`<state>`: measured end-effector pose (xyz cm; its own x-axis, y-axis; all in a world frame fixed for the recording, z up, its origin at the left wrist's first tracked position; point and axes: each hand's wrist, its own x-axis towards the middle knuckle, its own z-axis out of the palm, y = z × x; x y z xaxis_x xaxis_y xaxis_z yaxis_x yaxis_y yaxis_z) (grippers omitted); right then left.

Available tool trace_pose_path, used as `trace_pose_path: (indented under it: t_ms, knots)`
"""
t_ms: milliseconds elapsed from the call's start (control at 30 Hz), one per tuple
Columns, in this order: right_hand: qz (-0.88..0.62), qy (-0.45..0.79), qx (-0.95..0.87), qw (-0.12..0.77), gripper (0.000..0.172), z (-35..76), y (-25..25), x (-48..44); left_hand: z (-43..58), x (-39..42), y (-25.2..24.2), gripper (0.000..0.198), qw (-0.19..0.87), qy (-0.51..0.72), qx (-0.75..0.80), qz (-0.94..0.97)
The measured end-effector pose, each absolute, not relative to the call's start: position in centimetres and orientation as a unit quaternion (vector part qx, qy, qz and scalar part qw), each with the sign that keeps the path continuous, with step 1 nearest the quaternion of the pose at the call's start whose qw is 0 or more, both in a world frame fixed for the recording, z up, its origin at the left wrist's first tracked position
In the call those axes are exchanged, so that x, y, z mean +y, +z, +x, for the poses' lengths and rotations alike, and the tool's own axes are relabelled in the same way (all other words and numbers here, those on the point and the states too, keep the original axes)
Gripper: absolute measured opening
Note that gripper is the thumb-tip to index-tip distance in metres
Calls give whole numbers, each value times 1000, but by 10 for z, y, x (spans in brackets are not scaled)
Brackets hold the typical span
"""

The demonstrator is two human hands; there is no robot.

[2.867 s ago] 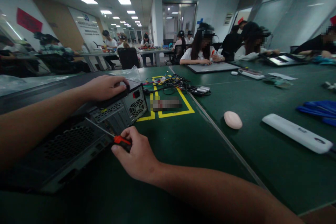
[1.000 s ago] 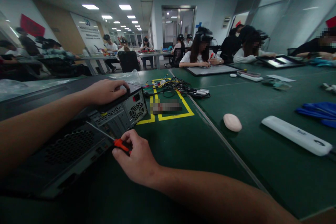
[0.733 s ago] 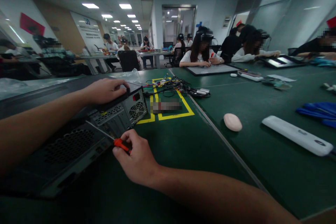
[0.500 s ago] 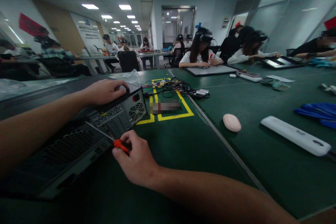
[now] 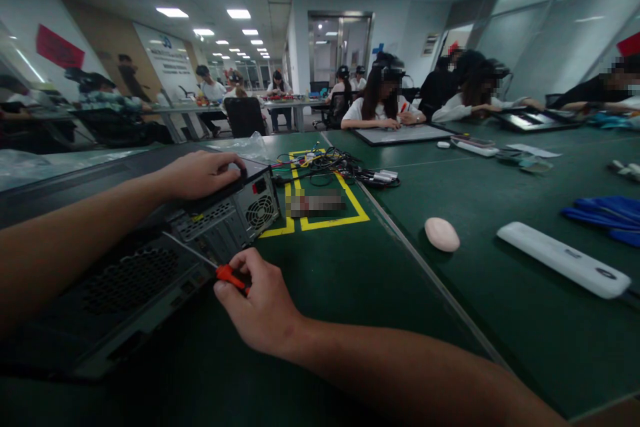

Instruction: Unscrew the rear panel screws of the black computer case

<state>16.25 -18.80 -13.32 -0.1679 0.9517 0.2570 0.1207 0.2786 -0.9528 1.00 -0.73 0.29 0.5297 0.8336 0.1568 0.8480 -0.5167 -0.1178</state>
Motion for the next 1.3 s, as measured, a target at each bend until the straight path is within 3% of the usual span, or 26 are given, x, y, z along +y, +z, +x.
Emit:
trace_pose_path:
  t_ms: [900,1300]
  knots:
    - [-432,415,-648,470,10,166,-128,-191,11,-9,5,52,83,-33,-491,-867]
    - [-419,381,-667,485,19,164,-132,-188,9,-8,4,51,76,-38,-486,-870]
